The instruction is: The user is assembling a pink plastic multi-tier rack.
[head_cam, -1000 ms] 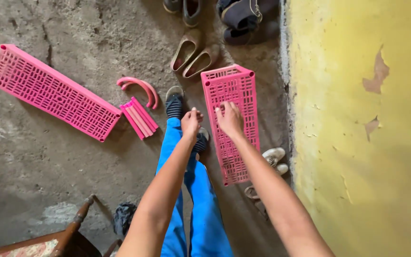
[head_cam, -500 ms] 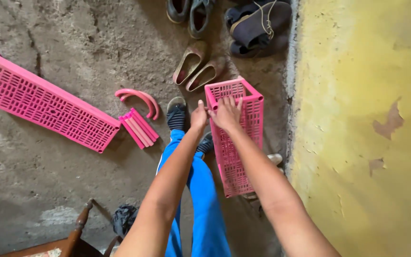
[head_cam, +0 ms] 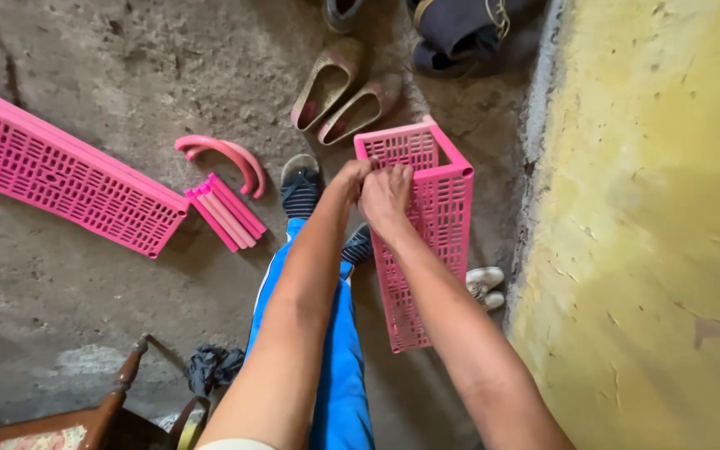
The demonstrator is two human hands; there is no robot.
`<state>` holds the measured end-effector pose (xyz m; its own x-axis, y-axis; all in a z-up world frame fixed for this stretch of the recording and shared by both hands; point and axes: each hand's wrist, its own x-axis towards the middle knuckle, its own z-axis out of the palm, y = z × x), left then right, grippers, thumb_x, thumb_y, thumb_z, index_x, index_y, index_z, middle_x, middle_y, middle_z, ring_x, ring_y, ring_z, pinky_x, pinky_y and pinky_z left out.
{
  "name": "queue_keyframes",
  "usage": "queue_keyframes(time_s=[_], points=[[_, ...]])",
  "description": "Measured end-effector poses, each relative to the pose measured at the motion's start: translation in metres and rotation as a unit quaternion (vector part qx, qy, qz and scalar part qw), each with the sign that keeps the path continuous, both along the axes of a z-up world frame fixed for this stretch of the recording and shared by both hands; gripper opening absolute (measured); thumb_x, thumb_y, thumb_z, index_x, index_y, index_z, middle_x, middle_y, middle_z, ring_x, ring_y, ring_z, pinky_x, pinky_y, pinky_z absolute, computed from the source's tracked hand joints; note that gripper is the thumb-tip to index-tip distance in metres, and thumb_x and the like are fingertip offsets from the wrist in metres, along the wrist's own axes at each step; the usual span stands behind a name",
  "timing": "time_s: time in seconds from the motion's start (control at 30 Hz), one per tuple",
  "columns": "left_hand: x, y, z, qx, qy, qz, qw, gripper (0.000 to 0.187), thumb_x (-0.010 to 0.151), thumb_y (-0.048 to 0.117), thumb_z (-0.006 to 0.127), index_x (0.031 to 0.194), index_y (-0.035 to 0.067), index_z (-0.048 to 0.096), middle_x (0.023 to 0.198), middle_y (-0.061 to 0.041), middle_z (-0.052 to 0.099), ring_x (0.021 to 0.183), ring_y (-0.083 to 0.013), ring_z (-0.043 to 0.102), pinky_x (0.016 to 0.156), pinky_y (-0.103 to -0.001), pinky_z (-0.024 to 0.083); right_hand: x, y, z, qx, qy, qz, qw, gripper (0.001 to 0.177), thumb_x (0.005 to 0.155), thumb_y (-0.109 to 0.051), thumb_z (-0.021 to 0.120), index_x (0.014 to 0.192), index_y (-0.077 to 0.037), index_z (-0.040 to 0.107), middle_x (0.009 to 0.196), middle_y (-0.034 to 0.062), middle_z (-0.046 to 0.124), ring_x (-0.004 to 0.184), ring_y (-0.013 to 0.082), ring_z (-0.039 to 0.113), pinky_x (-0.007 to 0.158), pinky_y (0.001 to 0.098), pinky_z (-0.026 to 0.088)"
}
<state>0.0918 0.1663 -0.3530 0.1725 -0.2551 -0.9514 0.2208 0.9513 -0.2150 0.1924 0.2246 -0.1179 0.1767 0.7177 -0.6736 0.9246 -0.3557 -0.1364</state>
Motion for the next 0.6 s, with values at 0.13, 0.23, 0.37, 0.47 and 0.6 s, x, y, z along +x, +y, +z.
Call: queue_keyframes(time_s=[0.13,0.23,0.37,0.47,0.6], points=[[0.003,0.014,0.007,0.010,0.049,-0.067,0.997,0.034,0.096,0.033,0.062,0.105,0.002,0.074,0.096,-0.018,0.074,0.083,-0.0324,0.071,0.072,-0.051,0.057,-0.005,-0.003,0.002,0.015,-0.008,-0.003,1.000,0.019,0.080,-0.015,0.063,0.082,-0.002,0.077,0.091,0.0236,0.073,0.099,0.0370,0.061,0.098,0.0505,0.036],[0.003,0.017,0.013,0.000,0.027,-0.018,0.999,0.023,0.089,0.018,0.067,0.103,0.001,0.074,0.095,-0.020,0.072,0.082,-0.0347,0.071,0.071,-0.054,0.058,-0.004,-0.006,0.004,0.051,-0.034,0.013,0.998,0.023,0.075,-0.017,0.063,0.084,-0.001,0.076,0.090,0.0223,0.073,0.097,0.0364,0.061,0.099,0.0529,0.036],[-0.011,0.017,0.006,0.082,-0.008,-0.209,0.974,0.024,0.085,0.019,0.065,0.098,0.001,0.075,0.093,-0.020,0.074,0.080,-0.0320,0.072,0.068,-0.052,0.059,-0.010,-0.012,0.005,0.048,-0.021,-0.002,0.999,0.020,0.082,-0.013,0.061,0.086,0.000,0.076,0.093,0.0218,0.071,0.099,0.0361,0.060,0.103,0.0529,0.035],[-0.022,0.006,-0.015,0.131,-0.005,-0.255,0.958,0.021,0.084,0.019,0.065,0.092,0.003,0.076,0.088,-0.018,0.074,0.078,-0.0295,0.073,0.064,-0.049,0.059,-0.013,-0.014,0.005,0.052,0.006,-0.022,0.998,0.020,0.085,-0.013,0.061,0.086,0.001,0.075,0.094,0.0219,0.070,0.099,0.0363,0.059,0.102,0.0520,0.035],[-0.036,-0.027,-0.055,0.084,0.055,-0.079,0.992,0.008,0.077,0.010,0.075,0.074,0.003,0.072,0.067,-0.016,0.067,0.055,-0.0306,0.066,0.047,-0.045,0.050,-0.013,-0.005,0.063,0.143,0.046,-0.013,0.989,0.027,0.069,-0.022,0.068,0.080,0.002,0.075,0.088,0.0235,0.068,0.098,0.0391,0.058,0.107,0.0539,0.037]])
